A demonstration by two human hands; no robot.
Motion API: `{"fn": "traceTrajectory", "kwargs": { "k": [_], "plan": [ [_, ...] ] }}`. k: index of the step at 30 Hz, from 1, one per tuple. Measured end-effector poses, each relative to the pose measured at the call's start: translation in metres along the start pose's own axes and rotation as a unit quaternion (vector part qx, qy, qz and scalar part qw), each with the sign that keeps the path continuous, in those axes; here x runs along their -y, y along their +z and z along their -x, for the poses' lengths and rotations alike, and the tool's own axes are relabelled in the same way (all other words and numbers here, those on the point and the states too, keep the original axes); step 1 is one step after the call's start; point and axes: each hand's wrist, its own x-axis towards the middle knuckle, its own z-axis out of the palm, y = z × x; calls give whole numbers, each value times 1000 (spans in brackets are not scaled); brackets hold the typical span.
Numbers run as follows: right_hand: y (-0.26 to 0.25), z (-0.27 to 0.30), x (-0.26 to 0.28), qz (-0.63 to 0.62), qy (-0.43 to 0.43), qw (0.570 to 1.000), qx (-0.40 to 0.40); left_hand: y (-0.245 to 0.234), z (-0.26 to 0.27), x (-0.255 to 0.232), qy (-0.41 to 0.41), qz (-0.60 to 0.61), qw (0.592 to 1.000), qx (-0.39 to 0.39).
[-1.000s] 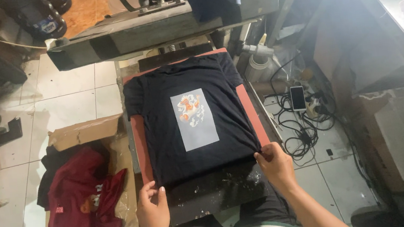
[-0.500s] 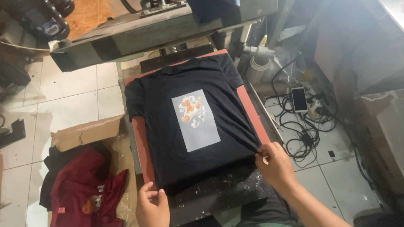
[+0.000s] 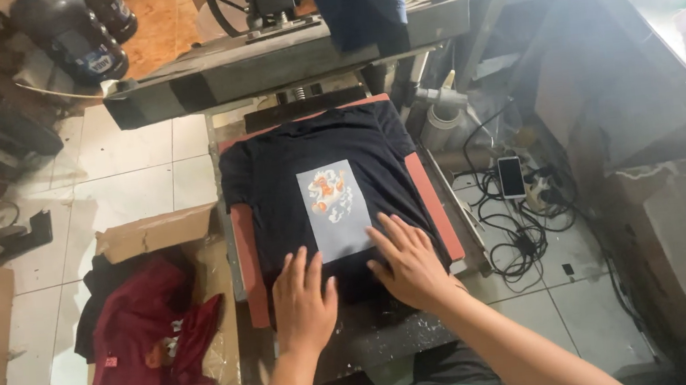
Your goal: The person places a printed transfer sheet onto a black t-shirt laid flat on a heat press machine. They smooth the sheet, lower the press arm to apply heat, and then lift it to remove the t-shirt. The process is repeated for another t-shirt.
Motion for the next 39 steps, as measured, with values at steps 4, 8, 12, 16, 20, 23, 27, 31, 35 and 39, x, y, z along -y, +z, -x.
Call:
{"fn": "traceTrajectory", "kwargs": {
  "k": [4,8,12,16,20,23,27,31,35,39],
  "plan": [
    [13,-10,0,42,-13,994,96,12,-4,6,-16,-30,995,90],
    [-9,12,-25,-30,2,999,14,-23,14,24,-13,33,998,53],
    [-15,57,-86,-31,30,997,-68,-10,73,87,-130,27,991,-33],
    [10,80,-107,-133,100,982,-86,-14,76,86,-340,87,932,88],
    [7,79,-99,-146,209,964,-70,-11,76,79,-404,109,907,48],
    [18,82,-102,-122,244,960,-67,18,96,93,-383,100,918,9],
    [28,84,-107,-114,280,949,-87,42,101,106,-288,65,949,-109],
    [41,88,-120,-105,252,956,-102,51,99,100,-344,57,928,-132],
    [32,78,-110,-116,286,948,-77,58,95,101,-314,28,931,-185],
    [15,50,-96,-134,324,936,-44,71,83,115,-253,40,936,-241]
  ]
}}
